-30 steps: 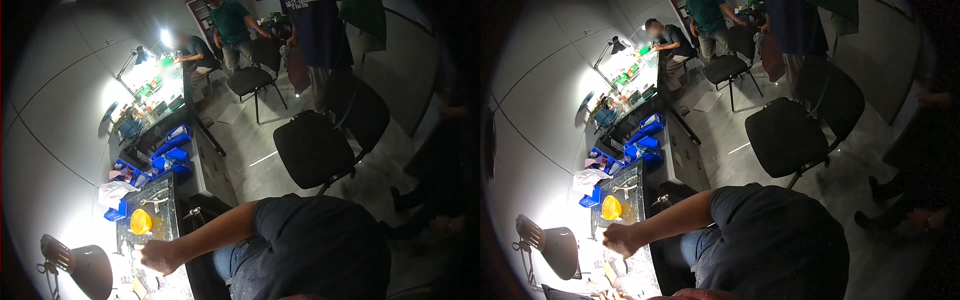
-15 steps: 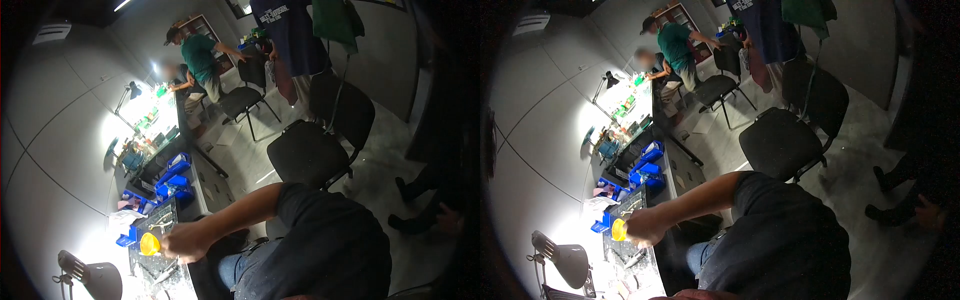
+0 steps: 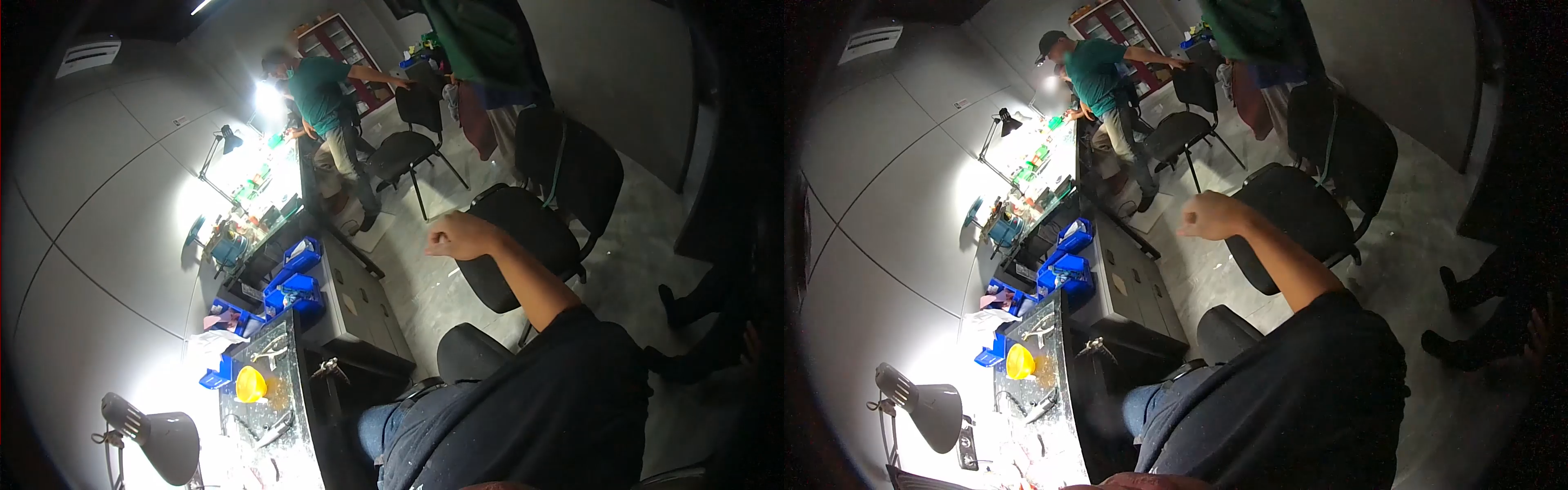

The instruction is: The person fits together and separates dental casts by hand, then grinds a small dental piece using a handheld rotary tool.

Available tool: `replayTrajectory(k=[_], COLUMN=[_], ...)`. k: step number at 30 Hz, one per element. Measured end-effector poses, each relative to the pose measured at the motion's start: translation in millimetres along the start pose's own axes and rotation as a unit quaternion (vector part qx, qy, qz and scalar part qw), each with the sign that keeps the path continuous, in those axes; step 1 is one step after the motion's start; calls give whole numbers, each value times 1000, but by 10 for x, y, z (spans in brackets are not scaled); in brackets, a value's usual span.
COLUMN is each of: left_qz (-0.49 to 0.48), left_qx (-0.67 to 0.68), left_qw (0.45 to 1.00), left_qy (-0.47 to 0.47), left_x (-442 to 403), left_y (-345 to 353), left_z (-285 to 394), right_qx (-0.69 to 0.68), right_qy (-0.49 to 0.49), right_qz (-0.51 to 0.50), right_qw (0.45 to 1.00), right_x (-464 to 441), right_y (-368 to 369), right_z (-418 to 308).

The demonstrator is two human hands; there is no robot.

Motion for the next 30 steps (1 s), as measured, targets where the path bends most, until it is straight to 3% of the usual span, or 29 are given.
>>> replayTrajectory(k=[4,6,8,10,12,13,14,16,19,25,30], left_qz=[11,13,18,24,30,32,35,45,60,81,102], left_qx=[-11,-16,-22,-24,-27,-26,-28,-30,-37,-65,-82], left_qw=[1000,1000,1000,999,999,999,999,998,997,994,990], left_qy=[-6,-7,-9,-12,-15,-17,-17,-16,-23,-39,-59], left_x=[-2,8,3,6,15,15,13,4,3,-4,-35], left_y=[-124,-170,-234,-295,-365,-392,-414,-482,-623,-880,-1152], left_z=[-75,-104,-138,-162,-187,-201,-215,-242,-299,-514,-784], right_qx=[-14,-7,164,280,322,419,372,96,-31,-124,6], right_qy=[82,179,209,291,294,198,159,87,25,11,106], right_qz=[-60,-81,-153,-99,-175,-196,-194,-158,-160,-196,-254], right_qw=[995,980,952,910,883,864,894,979,986,973,961], right_x=[136,131,258,698,1268,1642,1881,2524,2849,3120,2765], right_y=[259,763,1541,1958,2469,2758,2658,1911,1273,880,1410], right_z=[512,1106,1818,1975,2131,2230,2221,1447,850,502,990])
Point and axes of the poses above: each hand's wrist, its own x-axis away from the middle knuckle, its own y-axis out of the palm, z = x × y, the point moved 6 cm from there along -x, towards the middle knuckle, and after that the axes turned 12 degrees about z, right-handed, at the moved point
